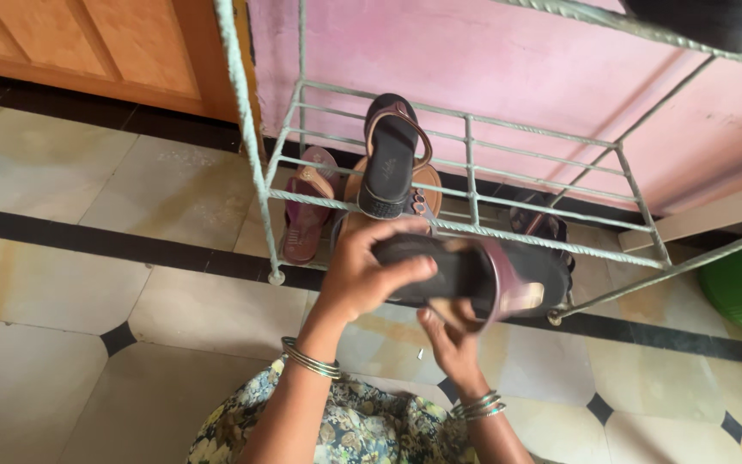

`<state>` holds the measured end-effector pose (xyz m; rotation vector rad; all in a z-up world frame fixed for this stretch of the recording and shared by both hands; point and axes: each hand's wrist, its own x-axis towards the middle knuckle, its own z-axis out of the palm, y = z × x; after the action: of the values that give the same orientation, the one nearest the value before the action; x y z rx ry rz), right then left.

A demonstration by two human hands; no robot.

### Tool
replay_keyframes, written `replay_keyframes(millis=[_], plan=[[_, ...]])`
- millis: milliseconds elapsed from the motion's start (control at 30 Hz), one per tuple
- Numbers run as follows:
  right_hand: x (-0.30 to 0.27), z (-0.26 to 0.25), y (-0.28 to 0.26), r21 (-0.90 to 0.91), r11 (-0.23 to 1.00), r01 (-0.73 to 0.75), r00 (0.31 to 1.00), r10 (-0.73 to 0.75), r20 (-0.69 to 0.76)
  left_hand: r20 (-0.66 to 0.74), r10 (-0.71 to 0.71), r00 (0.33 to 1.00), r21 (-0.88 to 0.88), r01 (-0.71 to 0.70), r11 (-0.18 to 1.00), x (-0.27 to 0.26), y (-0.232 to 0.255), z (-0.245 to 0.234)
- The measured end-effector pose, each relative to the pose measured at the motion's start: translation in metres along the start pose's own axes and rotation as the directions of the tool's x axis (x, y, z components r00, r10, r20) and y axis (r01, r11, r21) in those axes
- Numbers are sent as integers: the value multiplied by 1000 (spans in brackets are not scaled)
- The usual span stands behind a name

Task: The person organizes a collection of sandals and flip-flops on a two-tier metal shoe rack. They pick up pairs, align them, and place them neatly on the shelves.

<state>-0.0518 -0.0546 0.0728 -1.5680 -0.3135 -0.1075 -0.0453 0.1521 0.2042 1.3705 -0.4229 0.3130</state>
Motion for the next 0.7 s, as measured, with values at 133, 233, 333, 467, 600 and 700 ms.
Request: replay_keyframes(millis=[133, 233, 333, 467, 600, 700], plan=[[42, 22, -42, -415, 847, 332, 936, -351, 31, -422, -164, 892, -323, 22, 946, 2, -6, -20], [78, 52, -72, -497, 723, 480, 865, -484, 132, -592, -160, 790, -404, -120, 907, 6, -13, -33], [102, 84, -94, -641, 627, 443, 880, -440, 178, -709, -123, 694, -262, -97, 960, 11, -19, -49], [112, 109, -97, -803, 482, 350, 890, -439, 124, -767, -239, 596, -310, -17, 951, 18, -32, -62], [114, 112, -89, -798, 502, 332, 894, -438, 97, -778, -254, 574, -308, 3, 951, 20, -41, -66], [113, 111, -84, -796, 489, 356, 878, -467, 106, -801, -174, 573, -200, 18, 980, 17, -45, -64]])
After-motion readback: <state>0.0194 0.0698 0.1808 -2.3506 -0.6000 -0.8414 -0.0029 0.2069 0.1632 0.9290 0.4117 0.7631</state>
